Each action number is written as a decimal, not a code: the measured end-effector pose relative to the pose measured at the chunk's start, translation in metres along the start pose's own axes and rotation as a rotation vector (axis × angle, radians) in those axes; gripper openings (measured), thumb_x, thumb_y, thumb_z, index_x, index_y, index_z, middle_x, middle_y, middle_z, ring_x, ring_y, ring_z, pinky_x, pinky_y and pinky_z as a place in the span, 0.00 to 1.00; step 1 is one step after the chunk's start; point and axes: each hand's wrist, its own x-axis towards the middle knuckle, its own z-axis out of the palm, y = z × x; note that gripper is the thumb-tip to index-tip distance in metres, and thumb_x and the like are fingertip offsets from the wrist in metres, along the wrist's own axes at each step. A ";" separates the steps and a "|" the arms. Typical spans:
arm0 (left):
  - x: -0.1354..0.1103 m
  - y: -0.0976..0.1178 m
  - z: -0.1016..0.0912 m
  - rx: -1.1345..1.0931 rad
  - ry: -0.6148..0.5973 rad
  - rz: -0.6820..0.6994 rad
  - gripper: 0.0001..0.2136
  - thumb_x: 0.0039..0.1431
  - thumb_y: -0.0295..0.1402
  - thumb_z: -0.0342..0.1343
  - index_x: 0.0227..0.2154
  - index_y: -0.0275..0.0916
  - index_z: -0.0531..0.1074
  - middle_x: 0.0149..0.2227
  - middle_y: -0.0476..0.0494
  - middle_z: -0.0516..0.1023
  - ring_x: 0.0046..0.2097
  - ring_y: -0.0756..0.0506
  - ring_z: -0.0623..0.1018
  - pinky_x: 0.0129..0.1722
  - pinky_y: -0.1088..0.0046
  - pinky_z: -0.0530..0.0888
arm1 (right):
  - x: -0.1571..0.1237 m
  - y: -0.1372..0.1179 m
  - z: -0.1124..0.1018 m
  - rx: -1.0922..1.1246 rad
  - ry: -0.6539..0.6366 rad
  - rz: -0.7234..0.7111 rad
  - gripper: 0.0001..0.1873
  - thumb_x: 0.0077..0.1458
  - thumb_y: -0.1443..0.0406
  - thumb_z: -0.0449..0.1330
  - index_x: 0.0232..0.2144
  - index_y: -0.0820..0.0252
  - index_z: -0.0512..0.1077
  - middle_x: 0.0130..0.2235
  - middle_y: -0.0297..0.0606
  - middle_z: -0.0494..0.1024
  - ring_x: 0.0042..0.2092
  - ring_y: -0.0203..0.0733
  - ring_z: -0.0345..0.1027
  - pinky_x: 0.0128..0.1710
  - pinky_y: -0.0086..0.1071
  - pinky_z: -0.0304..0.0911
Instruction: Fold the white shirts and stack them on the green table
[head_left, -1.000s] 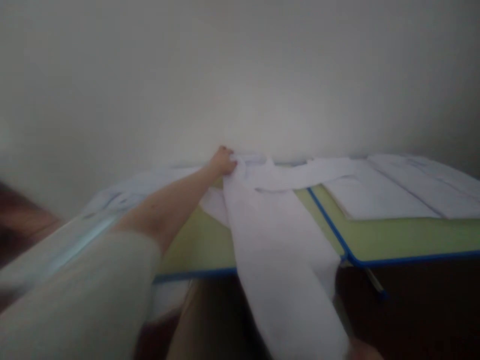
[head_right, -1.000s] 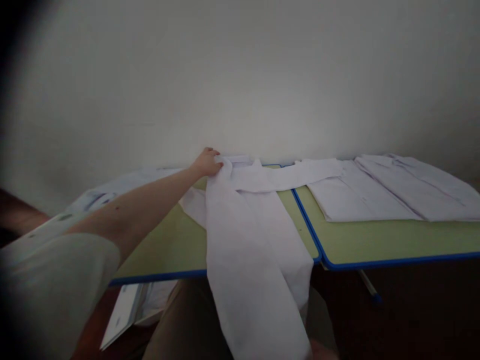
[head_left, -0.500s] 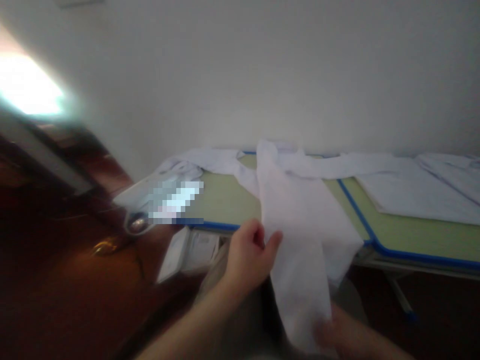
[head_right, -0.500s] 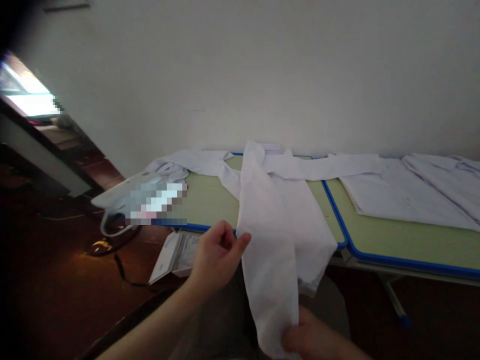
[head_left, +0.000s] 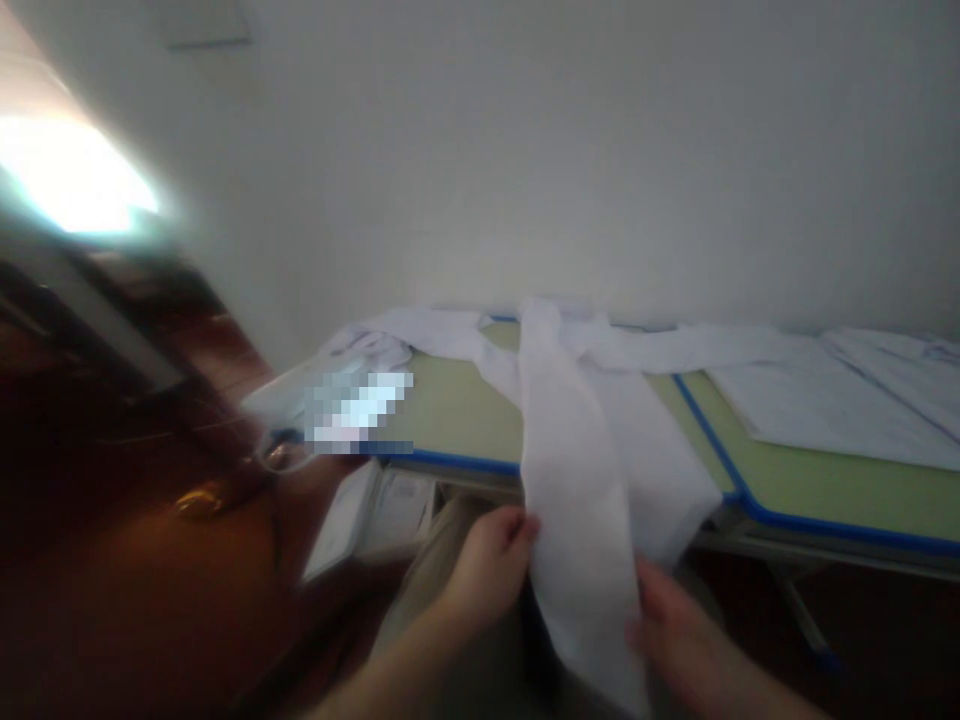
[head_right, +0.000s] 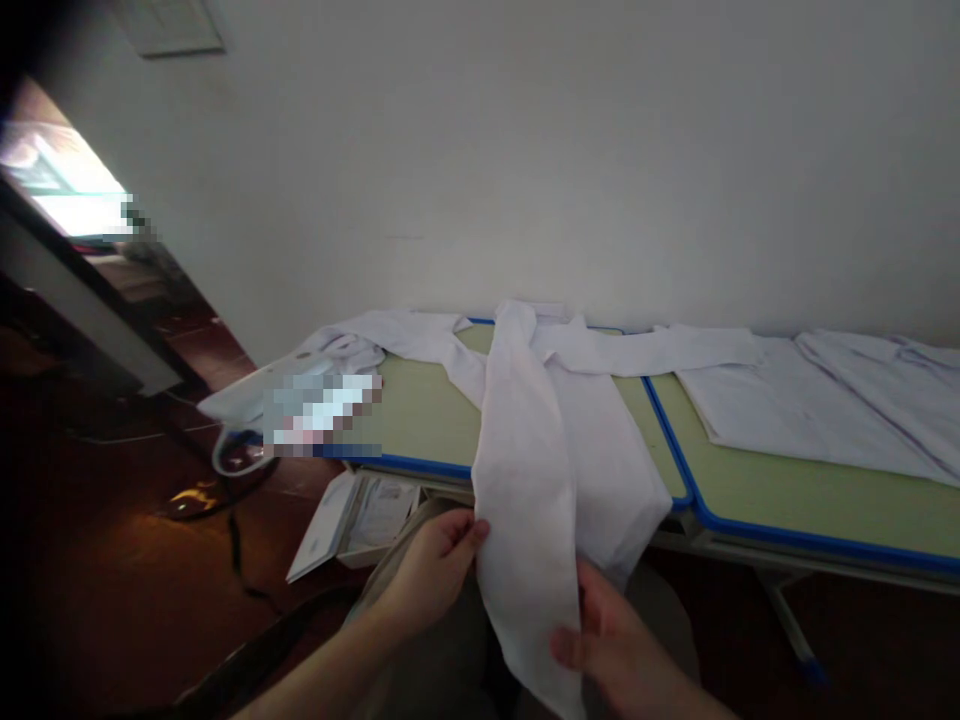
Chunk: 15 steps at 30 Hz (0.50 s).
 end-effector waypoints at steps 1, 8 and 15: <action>0.000 0.001 -0.004 0.002 -0.048 -0.003 0.18 0.60 0.47 0.46 0.28 0.37 0.71 0.28 0.44 0.75 0.30 0.46 0.73 0.27 0.72 0.66 | 0.004 -0.012 0.002 0.034 0.034 -0.038 0.37 0.46 0.54 0.67 0.57 0.56 0.64 0.55 0.47 0.69 0.55 0.54 0.63 0.56 0.46 0.56; -0.001 0.039 -0.048 0.384 -0.229 0.121 0.12 0.56 0.39 0.50 0.23 0.41 0.74 0.24 0.48 0.75 0.26 0.48 0.71 0.25 0.73 0.61 | 0.037 -0.107 0.008 -0.065 0.066 0.073 0.29 0.54 0.57 0.61 0.57 0.58 0.63 0.48 0.46 0.74 0.46 0.47 0.71 0.45 0.40 0.66; 0.108 0.134 -0.093 0.616 0.187 0.368 0.11 0.56 0.42 0.53 0.30 0.40 0.75 0.30 0.45 0.78 0.31 0.47 0.74 0.31 0.72 0.65 | 0.110 -0.169 -0.033 -1.122 0.380 -0.007 0.21 0.50 0.54 0.62 0.43 0.60 0.73 0.31 0.39 0.76 0.28 0.38 0.67 0.29 0.31 0.60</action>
